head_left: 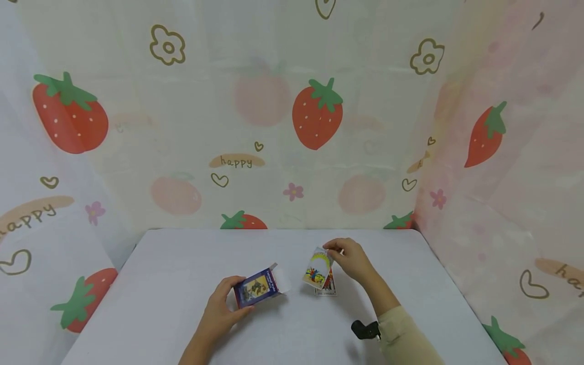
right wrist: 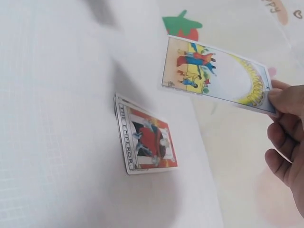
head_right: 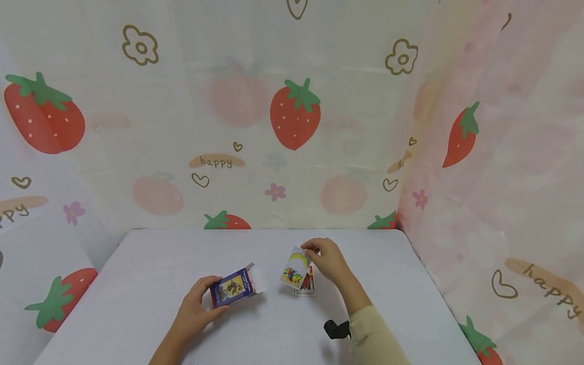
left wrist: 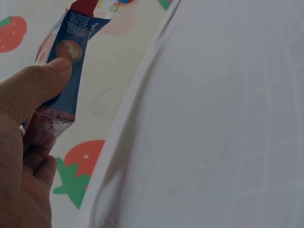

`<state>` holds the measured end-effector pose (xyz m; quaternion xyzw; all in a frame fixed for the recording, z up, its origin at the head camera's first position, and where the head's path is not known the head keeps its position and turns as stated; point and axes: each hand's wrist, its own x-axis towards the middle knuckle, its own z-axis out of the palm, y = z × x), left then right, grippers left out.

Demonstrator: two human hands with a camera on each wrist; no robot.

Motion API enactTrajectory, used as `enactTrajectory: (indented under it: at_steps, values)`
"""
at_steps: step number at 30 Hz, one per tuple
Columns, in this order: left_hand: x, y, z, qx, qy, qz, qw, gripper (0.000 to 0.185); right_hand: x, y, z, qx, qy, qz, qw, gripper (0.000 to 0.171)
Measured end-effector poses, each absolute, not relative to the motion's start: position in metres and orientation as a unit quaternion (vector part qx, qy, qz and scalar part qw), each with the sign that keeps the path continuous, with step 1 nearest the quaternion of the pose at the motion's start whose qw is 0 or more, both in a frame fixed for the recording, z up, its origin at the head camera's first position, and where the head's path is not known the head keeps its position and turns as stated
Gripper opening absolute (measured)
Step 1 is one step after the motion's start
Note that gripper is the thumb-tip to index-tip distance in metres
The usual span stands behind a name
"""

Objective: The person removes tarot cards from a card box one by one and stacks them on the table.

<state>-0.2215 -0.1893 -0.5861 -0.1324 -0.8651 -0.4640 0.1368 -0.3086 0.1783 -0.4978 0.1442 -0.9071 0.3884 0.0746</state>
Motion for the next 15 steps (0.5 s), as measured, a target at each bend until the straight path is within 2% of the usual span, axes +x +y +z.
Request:
enactTrajectory:
  at_steps: [8,15]
  values:
    - [-0.223,-0.19,-0.588,-0.132,-0.865,-0.465,0.137,0.077,-0.322,0.18,-0.51,0.129,-0.91,0.393,0.024,0.014]
    - [-0.222,-0.19,-0.588,-0.137,-0.865,-0.462,0.144,0.076,-0.33,0.182,-0.518,0.134,-0.911,0.389,0.009,0.013]
